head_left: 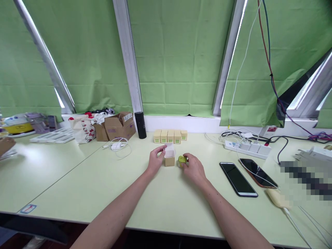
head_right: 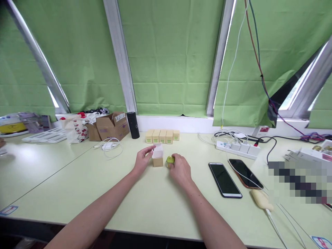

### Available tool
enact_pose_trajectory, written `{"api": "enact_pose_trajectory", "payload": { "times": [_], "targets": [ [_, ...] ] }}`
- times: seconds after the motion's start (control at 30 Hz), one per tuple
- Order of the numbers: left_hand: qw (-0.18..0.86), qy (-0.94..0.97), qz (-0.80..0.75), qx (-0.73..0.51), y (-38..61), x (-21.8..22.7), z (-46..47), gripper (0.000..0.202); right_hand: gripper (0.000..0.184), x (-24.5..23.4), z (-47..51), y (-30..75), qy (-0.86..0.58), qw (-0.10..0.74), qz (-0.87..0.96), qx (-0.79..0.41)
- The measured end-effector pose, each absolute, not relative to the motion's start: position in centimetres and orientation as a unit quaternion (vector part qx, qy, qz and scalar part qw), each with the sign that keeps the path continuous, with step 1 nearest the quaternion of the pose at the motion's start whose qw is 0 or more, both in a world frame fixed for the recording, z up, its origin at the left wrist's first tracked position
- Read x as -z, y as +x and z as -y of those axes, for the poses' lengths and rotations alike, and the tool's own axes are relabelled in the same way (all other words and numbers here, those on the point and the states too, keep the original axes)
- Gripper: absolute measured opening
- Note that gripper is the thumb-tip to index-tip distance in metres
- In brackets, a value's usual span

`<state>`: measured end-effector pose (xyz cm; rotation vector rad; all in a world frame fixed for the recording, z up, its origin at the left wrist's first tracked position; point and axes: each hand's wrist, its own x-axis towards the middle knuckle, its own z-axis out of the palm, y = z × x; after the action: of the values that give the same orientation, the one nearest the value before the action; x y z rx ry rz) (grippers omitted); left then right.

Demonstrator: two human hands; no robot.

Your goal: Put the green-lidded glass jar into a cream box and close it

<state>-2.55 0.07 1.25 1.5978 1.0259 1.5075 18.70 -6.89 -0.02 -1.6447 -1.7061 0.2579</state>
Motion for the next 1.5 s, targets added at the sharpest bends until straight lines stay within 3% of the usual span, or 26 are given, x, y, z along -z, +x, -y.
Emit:
{"api": "enact_pose_trajectory", "payload": {
  "times": [0.23,0.4,0.53,1.0,1.5],
  "targets": [
    [0.440,0.594,-0.362,-0.568,-2.4,-1.2,0.1,0.048,0.035,-0.8,6.5,19.7,-0.612,0.508,0.602,-0.069],
    [0.468,0.603,-0.327,-0.557,-2.3,-1.2,0.2,0.052,0.038,-2.1,7.0,19.7,-0.527,0.636,0.558,-0.073],
    [0.497,0.605,-0.298,-0.546,-2.1,-1.0,0.3,0.057,0.037,-2.8,7.8,19.2,-0.455,0.685,0.563,-0.080],
    [0.535,0.620,-0.267,-0.508,-1.4,-1.7,1.6,0.060,0.038,-2.9,8.7,18.2,-0.455,0.607,0.636,-0.141],
    [0.569,0.595,-0.268,-0.500,-1.9,-0.4,0.0,0.060,0.039,-2.7,8.2,19.3,-0.513,0.504,0.691,-0.073]
  ]
}}
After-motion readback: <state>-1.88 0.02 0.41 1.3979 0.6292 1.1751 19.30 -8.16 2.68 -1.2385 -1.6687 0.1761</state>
